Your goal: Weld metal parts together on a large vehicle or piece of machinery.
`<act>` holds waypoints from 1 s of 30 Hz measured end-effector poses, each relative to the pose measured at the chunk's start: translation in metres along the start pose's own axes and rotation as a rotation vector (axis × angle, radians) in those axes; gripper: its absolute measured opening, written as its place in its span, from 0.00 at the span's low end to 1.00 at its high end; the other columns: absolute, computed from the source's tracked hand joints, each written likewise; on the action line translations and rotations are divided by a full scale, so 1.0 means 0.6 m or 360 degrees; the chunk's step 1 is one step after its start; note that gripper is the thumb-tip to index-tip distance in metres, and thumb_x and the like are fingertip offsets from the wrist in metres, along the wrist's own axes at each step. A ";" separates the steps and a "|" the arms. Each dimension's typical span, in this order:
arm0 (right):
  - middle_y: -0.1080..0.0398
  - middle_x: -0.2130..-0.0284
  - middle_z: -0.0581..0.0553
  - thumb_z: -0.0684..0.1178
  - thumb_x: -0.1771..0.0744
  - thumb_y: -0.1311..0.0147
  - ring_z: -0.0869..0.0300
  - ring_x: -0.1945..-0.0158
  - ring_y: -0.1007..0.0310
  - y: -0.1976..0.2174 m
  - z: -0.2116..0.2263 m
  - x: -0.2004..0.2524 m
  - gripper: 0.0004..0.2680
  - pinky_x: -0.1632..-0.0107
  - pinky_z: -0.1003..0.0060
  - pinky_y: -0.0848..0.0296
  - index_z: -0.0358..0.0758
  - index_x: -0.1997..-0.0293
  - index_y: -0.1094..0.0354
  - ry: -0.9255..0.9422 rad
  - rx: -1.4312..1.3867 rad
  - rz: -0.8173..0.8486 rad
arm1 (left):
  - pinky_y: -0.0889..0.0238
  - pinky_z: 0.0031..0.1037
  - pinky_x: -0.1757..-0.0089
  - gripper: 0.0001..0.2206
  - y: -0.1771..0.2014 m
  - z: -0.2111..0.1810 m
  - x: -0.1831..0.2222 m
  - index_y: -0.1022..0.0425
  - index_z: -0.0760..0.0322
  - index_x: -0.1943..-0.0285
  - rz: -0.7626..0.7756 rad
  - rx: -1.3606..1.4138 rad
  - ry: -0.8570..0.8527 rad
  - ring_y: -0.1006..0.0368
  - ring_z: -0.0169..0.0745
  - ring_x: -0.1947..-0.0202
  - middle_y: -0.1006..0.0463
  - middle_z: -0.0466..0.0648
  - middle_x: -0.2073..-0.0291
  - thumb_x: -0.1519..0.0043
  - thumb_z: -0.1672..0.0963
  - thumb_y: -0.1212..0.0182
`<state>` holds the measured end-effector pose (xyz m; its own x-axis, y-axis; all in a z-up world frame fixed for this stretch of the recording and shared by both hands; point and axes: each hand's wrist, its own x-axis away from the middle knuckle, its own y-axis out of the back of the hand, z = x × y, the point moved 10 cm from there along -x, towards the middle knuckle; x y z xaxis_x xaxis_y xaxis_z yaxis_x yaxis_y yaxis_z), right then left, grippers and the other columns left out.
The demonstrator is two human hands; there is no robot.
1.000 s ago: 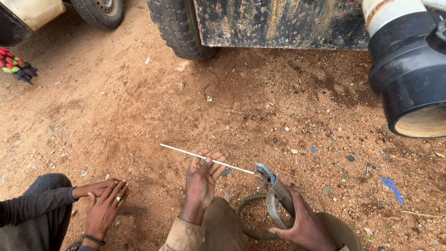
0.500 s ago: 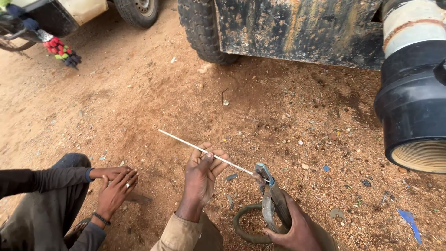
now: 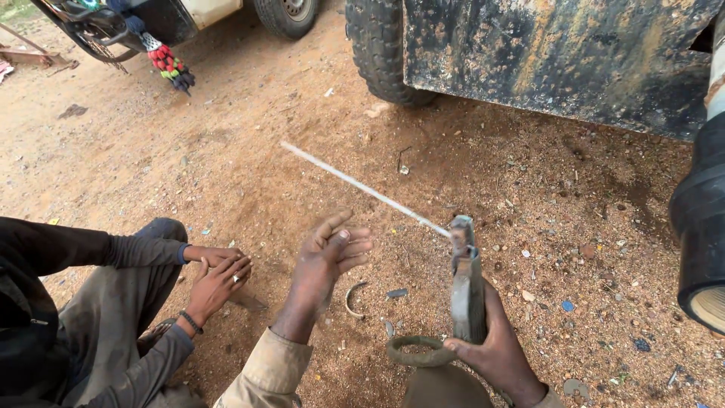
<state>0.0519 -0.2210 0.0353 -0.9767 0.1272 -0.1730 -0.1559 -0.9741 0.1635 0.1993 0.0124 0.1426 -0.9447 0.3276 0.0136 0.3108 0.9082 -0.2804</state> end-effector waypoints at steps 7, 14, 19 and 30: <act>0.39 0.39 0.35 0.45 0.42 0.35 0.47 0.37 0.33 0.093 0.125 -0.004 0.44 0.43 0.52 0.23 0.40 0.20 0.67 0.0194 -0.0291 -0.0332 | 0.22 0.30 0.54 0.19 -0.092 0.029 0.063 0.34 0.68 0.31 0.0403 -0.0684 0.0125 0.19 0.38 0.55 0.17 0.54 0.51 0.31 0.57 0.50; 0.48 0.32 0.34 0.43 0.47 0.30 0.49 0.32 0.38 0.144 0.302 0.032 0.51 0.38 0.53 0.28 0.36 0.20 0.74 0.0427 0.0257 -0.0704 | 0.30 0.38 0.43 0.24 -0.295 -0.028 0.127 0.39 0.65 0.25 0.1012 -0.1038 -0.0174 0.27 0.47 0.41 0.26 0.55 0.38 0.30 0.52 0.51; 0.47 0.28 0.32 0.42 0.44 0.30 0.49 0.29 0.38 0.152 0.343 0.039 0.50 0.34 0.58 0.30 0.33 0.18 0.73 0.0578 0.0400 -0.0947 | 0.33 0.39 0.39 0.26 -0.359 -0.041 0.126 0.45 0.65 0.21 0.1164 -0.0628 -0.0278 0.33 0.47 0.34 0.33 0.57 0.34 0.27 0.50 0.57; 0.36 0.37 0.34 0.35 0.40 0.38 0.52 0.45 0.22 0.126 0.398 -0.017 0.44 0.52 0.62 0.16 0.37 0.18 0.74 0.0549 0.0116 -0.0965 | 0.23 0.33 0.47 0.21 -0.359 -0.091 0.081 0.32 0.73 0.32 0.1086 -0.0241 -0.0165 0.24 0.41 0.46 0.24 0.55 0.44 0.25 0.52 0.57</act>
<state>0.0151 -0.2512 0.2812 -0.6134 0.5661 -0.5507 -0.6798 -0.7334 0.0033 0.0918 -0.1531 0.2560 -0.5364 0.8171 -0.2115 0.8413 0.5376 -0.0568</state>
